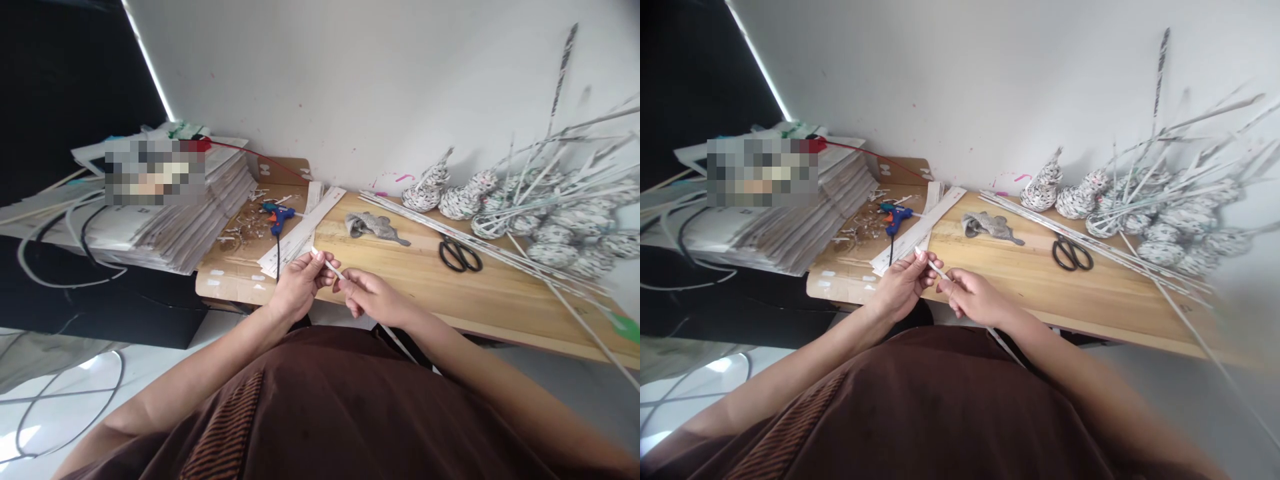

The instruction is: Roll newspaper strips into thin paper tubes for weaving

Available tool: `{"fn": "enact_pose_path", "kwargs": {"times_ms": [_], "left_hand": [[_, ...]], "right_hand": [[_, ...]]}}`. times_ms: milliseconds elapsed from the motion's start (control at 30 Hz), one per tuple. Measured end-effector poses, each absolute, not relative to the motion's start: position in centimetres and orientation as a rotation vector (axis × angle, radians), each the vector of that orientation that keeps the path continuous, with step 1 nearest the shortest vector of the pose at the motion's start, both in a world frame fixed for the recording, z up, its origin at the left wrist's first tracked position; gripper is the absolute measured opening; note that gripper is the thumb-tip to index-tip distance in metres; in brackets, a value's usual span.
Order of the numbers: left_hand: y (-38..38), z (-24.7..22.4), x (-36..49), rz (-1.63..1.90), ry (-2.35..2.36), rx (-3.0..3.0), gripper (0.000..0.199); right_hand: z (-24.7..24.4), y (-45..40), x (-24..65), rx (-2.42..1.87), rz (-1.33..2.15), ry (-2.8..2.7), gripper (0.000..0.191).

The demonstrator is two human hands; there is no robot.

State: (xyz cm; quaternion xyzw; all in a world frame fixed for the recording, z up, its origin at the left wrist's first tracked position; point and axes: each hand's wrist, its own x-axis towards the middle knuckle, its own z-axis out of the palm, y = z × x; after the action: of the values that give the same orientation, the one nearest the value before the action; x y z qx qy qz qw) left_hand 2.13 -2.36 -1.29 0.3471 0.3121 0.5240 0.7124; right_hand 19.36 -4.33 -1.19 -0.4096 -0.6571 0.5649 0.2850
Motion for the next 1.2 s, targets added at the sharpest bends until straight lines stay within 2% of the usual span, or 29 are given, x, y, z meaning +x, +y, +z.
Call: {"fn": "enact_pose_path", "kwargs": {"times_ms": [67,133,200,300,367,567,633,733,800,867,967,1033,1200], "left_hand": [[-2.3,-1.2,2.2,1.173,0.71,0.78,0.027],[-2.4,-1.1,2.2,1.171,0.718,0.794,0.027],[-2.5,-1.1,2.2,1.165,0.715,0.801,0.027],[-2.5,-1.1,2.2,1.148,0.703,0.792,0.026],[-2.5,-1.2,2.2,1.149,0.704,0.783,0.027],[-2.4,-1.1,2.3,1.144,0.743,0.823,0.03],[-2.5,-1.1,2.3,1.119,0.731,0.846,0.028],[-2.5,-1.0,2.3,1.098,0.694,0.848,0.026],[-2.5,-1.0,2.3,1.102,0.69,0.843,0.026],[-2.4,-1.0,2.2,1.125,0.721,0.837,0.027],[-2.4,-0.8,2.3,1.166,0.774,0.845,0.027],[-2.4,-0.7,2.4,1.177,0.784,0.861,0.028],[-2.4,-0.5,2.3,1.168,0.779,0.87,0.029]], "right_hand": [[-0.8,-4.7,19.2,-1.208,1.085,-1.939,0.028],[-0.8,-4.9,19.0,-1.233,0.963,-1.977,0.028],[-1.2,-4.9,18.8,-1.188,1.224,-1.874,0.032],[-1.8,-4.5,19.0,-0.931,1.829,-1.55,0.036],[-1.9,-4.2,19.2,-0.813,2.018,-1.412,0.036],[-1.8,-4.0,19.2,-1.1,1.575,-1.622,0.04],[-2.0,-3.9,19.0,-0.998,1.698,-1.535,0.04],[-2.2,-3.8,19.1,-0.753,2.057,-1.29,0.037],[-2.1,-3.8,19.3,-0.734,2.143,-1.245,0.038],[-1.7,-3.9,19.5,-0.89,1.981,-1.377,0.038],[-1.1,-4.4,19.6,-1.152,1.48,-1.677,0.035],[-1.1,-4.6,19.6,-1.199,1.362,-1.745,0.035],[-1.9,-4.3,19.6,-0.887,1.97,-1.373,0.039]]}}
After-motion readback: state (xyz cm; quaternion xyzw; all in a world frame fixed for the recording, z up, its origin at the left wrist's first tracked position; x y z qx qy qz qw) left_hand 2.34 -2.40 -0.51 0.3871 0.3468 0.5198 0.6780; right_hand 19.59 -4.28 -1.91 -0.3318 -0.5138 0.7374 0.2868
